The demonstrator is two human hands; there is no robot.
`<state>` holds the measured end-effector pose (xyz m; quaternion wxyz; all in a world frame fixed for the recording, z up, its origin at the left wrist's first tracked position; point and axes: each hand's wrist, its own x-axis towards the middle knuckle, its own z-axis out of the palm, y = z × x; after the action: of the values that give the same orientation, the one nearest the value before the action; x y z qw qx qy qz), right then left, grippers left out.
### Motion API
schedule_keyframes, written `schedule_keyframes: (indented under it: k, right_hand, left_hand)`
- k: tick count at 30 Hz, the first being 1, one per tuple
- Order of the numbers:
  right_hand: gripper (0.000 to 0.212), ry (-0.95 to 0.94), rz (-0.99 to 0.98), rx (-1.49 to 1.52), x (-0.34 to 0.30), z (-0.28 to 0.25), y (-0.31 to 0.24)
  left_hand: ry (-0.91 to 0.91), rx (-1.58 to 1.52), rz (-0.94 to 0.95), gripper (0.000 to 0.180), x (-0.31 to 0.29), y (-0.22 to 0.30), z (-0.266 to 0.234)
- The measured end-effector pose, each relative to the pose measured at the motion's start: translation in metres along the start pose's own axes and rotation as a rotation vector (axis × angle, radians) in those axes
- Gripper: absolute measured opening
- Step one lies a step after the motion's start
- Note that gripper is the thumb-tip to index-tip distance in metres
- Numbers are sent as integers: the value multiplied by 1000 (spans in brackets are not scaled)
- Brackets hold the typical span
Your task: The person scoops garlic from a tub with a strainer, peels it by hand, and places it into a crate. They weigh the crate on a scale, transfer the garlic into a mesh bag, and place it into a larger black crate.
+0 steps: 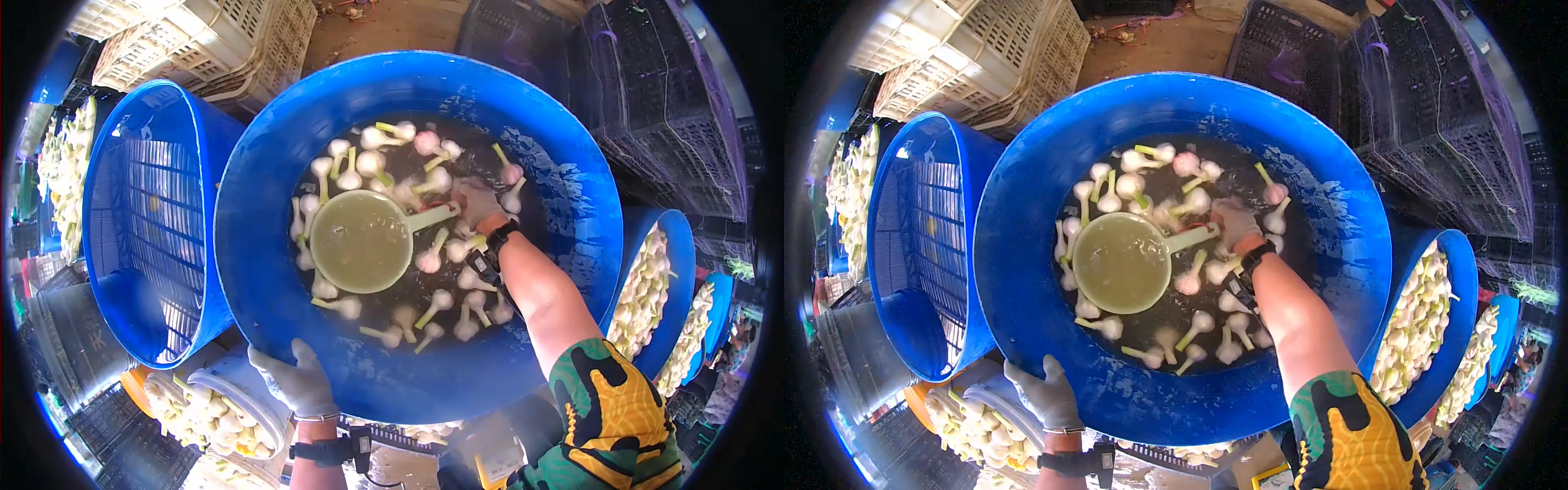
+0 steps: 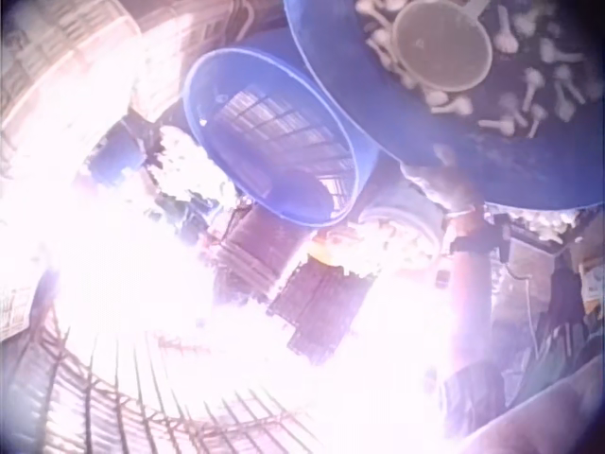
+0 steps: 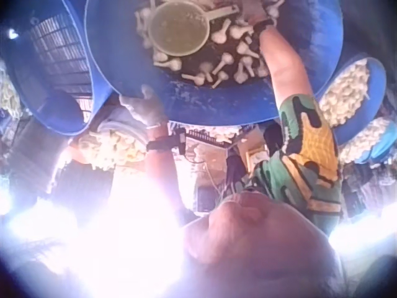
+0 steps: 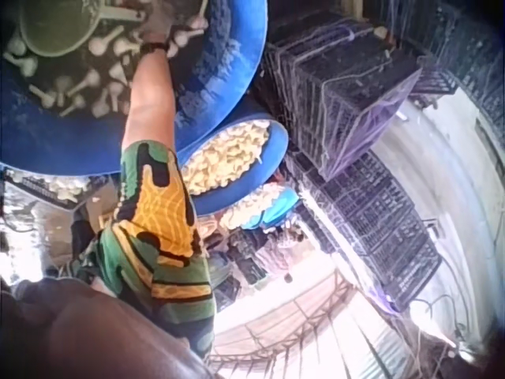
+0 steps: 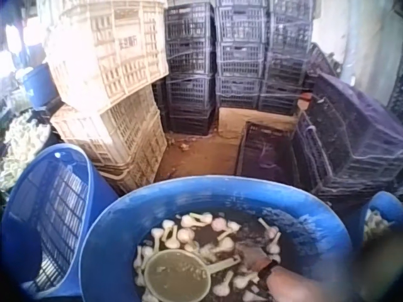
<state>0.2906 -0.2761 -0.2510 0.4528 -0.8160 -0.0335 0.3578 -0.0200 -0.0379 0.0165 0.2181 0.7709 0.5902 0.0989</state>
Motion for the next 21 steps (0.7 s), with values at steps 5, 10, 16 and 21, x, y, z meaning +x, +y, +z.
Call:
schedule_keyframes:
  k: [5,10,16,21]
  right_hand:
    - [46,69,-231,-317,-8,29,-77]
    - [42,-125,-134,-120,33,45,-84]
    - [44,-359,-451,-1011,77,59,-116]
    - [45,-257,-338,-488,67,104,-147]
  left_hand:
    - [26,8,-9,59,1,-5,0]
    - [9,-33,11,60,-1,-5,5]
    - [-2,-83,18,59,0,-10,4]
    - [23,-62,23,61,0,-14,3]
